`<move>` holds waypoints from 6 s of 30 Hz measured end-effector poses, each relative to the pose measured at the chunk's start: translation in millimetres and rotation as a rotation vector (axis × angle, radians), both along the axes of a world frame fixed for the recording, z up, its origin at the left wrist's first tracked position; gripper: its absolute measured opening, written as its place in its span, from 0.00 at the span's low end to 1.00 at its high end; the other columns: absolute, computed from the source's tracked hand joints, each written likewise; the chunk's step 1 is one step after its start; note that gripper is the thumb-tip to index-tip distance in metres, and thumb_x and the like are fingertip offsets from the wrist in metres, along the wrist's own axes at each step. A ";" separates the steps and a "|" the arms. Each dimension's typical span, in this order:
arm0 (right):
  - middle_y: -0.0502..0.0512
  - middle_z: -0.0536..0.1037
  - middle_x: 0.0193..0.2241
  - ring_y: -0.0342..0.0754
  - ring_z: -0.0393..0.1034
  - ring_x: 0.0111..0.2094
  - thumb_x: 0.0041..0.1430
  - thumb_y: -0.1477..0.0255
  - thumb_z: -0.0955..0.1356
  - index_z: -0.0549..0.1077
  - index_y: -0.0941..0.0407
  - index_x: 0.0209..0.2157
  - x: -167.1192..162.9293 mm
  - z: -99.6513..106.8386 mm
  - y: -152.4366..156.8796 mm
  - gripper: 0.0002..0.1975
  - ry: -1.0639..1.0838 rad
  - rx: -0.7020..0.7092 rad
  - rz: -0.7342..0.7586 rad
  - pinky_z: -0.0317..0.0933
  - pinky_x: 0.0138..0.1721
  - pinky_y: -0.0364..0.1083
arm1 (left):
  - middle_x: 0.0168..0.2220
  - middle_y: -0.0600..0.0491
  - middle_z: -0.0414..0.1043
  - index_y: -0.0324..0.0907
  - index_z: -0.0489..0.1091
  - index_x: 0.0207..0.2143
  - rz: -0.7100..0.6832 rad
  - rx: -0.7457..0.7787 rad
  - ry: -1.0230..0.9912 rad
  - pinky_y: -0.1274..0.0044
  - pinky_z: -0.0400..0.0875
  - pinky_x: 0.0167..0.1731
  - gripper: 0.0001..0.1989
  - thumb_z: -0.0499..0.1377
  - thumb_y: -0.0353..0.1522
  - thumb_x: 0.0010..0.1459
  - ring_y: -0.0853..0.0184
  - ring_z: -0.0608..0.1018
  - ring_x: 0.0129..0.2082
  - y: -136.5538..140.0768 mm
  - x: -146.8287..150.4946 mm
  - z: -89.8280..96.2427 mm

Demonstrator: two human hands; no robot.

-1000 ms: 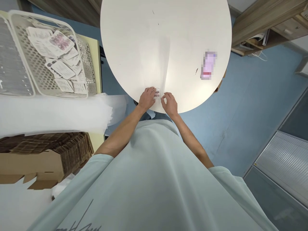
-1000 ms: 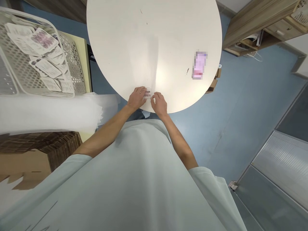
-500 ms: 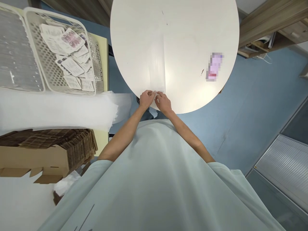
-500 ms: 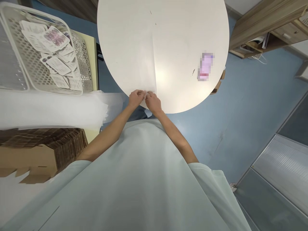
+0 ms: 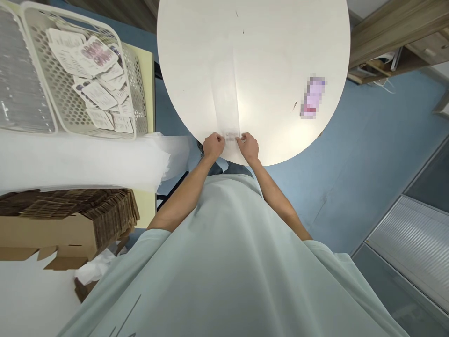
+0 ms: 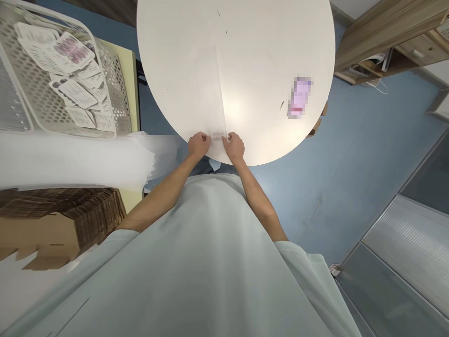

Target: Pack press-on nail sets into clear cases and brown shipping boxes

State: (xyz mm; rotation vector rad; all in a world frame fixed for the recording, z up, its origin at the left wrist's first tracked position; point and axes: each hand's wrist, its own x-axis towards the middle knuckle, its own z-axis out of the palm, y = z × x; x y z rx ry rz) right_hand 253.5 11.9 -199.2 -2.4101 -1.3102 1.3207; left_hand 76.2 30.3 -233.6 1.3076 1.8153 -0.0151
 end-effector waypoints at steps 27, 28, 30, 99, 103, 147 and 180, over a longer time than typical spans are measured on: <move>0.54 0.88 0.36 0.53 0.86 0.42 0.72 0.56 0.74 0.76 0.51 0.35 0.1 -8.5 3.9 0.15 0.206 -0.036 -0.147 0.77 0.53 0.51 | 0.84 0.31 0.53 0.35 0.58 0.82 -0.752 0.283 -0.320 0.44 0.48 0.84 0.49 0.66 0.51 0.69 0.37 0.53 0.86 -3.5 -15.5 26.4; 0.52 0.87 0.33 0.53 0.86 0.40 0.72 0.56 0.74 0.76 0.51 0.33 1.5 -9.0 4.4 0.17 0.224 -0.052 -0.154 0.77 0.52 0.51 | 0.85 0.31 0.52 0.34 0.58 0.82 -0.770 0.271 -0.314 0.44 0.47 0.84 0.51 0.67 0.50 0.67 0.37 0.53 0.86 -3.4 -16.9 25.0; 0.50 0.85 0.29 0.52 0.85 0.36 0.73 0.56 0.74 0.75 0.51 0.30 4.0 -9.9 4.7 0.19 0.253 -0.073 -0.151 0.78 0.50 0.50 | 0.84 0.32 0.53 0.34 0.57 0.83 -0.783 0.259 -0.295 0.44 0.48 0.84 0.47 0.65 0.43 0.69 0.39 0.55 0.86 -3.9 -18.9 21.3; 0.72 0.63 0.82 0.62 0.62 0.82 0.86 0.56 0.57 0.66 0.63 0.78 17.9 3.9 -26.1 0.34 0.061 0.237 0.820 0.65 0.78 0.62 | 0.78 0.43 0.70 0.40 0.72 0.74 -0.286 0.110 -0.333 0.60 0.64 0.81 0.37 0.66 0.35 0.63 0.51 0.72 0.79 -21.2 -36.1 25.6; 0.69 0.77 0.74 0.62 0.74 0.73 0.87 0.57 0.57 0.71 0.59 0.74 11.9 6.5 -3.3 0.30 0.036 0.174 0.673 0.70 0.73 0.60 | 0.67 0.44 0.82 0.44 0.78 0.66 -0.084 0.045 -0.292 0.61 0.74 0.72 0.26 0.65 0.35 0.66 0.51 0.82 0.67 -2.7 -35.8 28.8; 0.71 0.76 0.73 0.65 0.83 0.62 0.87 0.57 0.58 0.70 0.59 0.74 0.1 -0.3 -12.3 0.29 -0.003 0.146 0.649 0.78 0.62 0.59 | 0.67 0.41 0.82 0.43 0.77 0.66 -0.195 0.091 -0.244 0.62 0.74 0.69 0.22 0.61 0.39 0.75 0.49 0.82 0.67 -10.0 -41.4 32.0; 0.55 0.82 0.43 0.56 0.77 0.45 0.71 0.66 0.71 0.69 0.50 0.52 -46.7 -12.6 -12.3 0.11 0.055 0.108 -0.088 0.72 0.53 0.54 | 0.64 0.36 0.72 0.43 0.69 0.60 -0.035 0.090 -0.153 0.57 0.77 0.64 0.23 0.73 0.30 0.68 0.43 0.81 0.62 1.4 -15.4 21.7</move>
